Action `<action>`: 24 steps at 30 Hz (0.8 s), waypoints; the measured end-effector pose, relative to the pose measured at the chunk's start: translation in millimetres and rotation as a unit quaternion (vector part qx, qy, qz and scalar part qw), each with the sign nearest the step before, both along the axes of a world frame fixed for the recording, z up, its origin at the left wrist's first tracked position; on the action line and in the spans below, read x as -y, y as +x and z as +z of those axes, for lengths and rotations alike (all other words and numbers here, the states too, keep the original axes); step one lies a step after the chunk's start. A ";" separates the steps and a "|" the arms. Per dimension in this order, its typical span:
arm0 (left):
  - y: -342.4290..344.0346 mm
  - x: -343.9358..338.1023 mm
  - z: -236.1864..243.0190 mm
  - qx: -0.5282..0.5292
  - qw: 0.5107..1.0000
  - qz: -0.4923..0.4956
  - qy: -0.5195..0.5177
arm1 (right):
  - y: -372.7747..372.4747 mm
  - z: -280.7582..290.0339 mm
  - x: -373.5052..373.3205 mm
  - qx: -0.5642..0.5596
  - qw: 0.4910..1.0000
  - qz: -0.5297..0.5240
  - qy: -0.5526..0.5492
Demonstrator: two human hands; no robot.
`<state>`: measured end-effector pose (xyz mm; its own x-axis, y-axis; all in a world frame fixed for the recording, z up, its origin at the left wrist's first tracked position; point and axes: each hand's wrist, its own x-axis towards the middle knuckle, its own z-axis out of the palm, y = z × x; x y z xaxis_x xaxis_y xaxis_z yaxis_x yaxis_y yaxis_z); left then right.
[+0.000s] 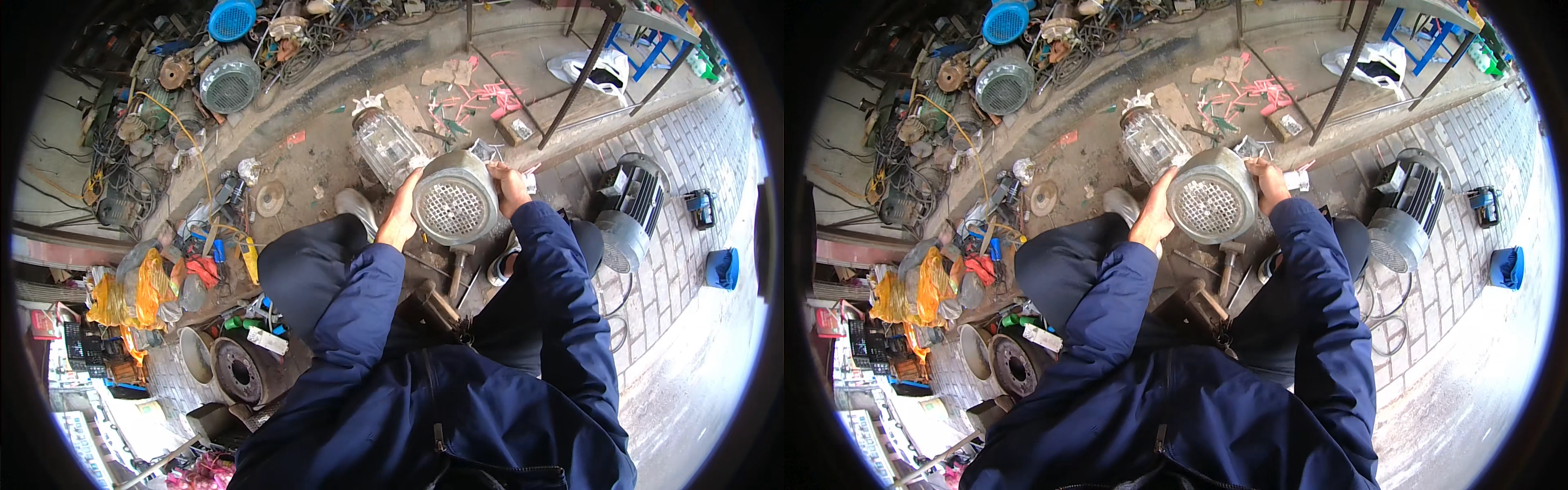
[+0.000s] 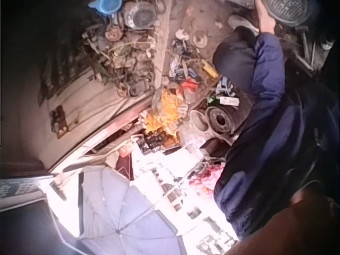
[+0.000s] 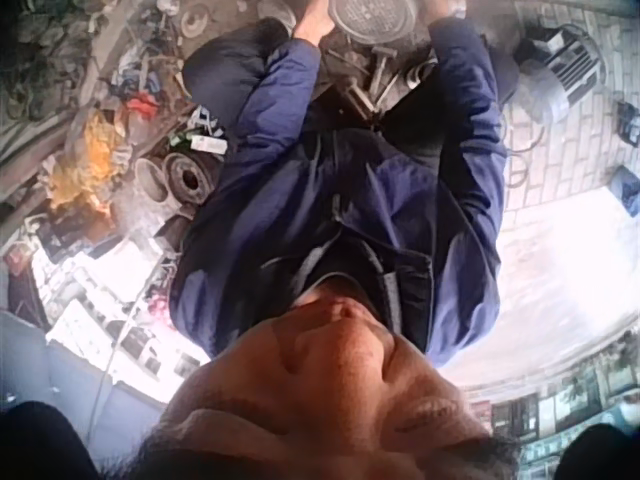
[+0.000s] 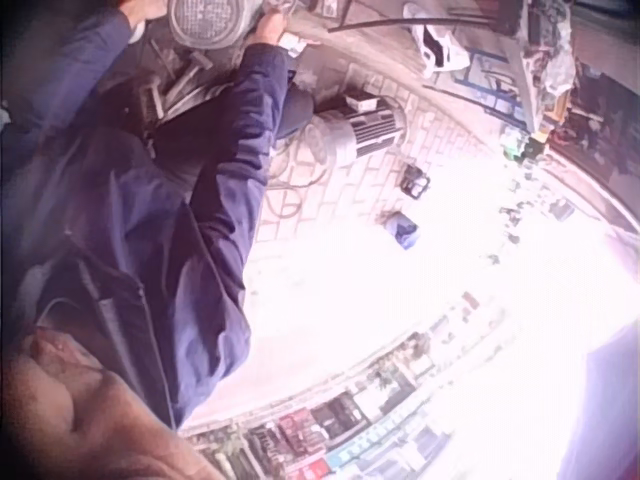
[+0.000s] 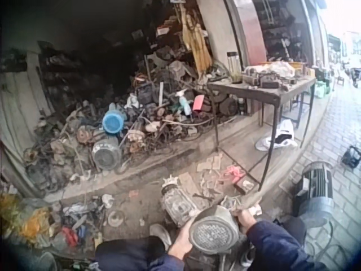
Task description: The person disassembles and reassembles an electric motor, using a hammer to tap components into place and a screwdriver to secure the casing. They handle the motor housing, fan, and internal parts, then test the assembly with a multimeter.
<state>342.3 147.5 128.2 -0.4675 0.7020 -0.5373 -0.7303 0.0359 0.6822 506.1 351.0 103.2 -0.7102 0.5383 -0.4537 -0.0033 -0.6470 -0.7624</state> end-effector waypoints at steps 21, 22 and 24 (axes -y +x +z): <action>21.5 51.0 -91.1 0.098 0.985 0.138 0.024 | -2.7 -26.8 49.4 0.243 0.962 0.125 0.020; 20.7 50.1 -92.8 0.085 0.988 0.131 0.024 | -0.3 -22.8 54.4 0.219 0.966 0.132 0.025; 17.0 48.6 -95.5 0.067 0.991 0.114 -0.007 | 2.3 -13.5 64.7 0.241 0.961 0.124 0.061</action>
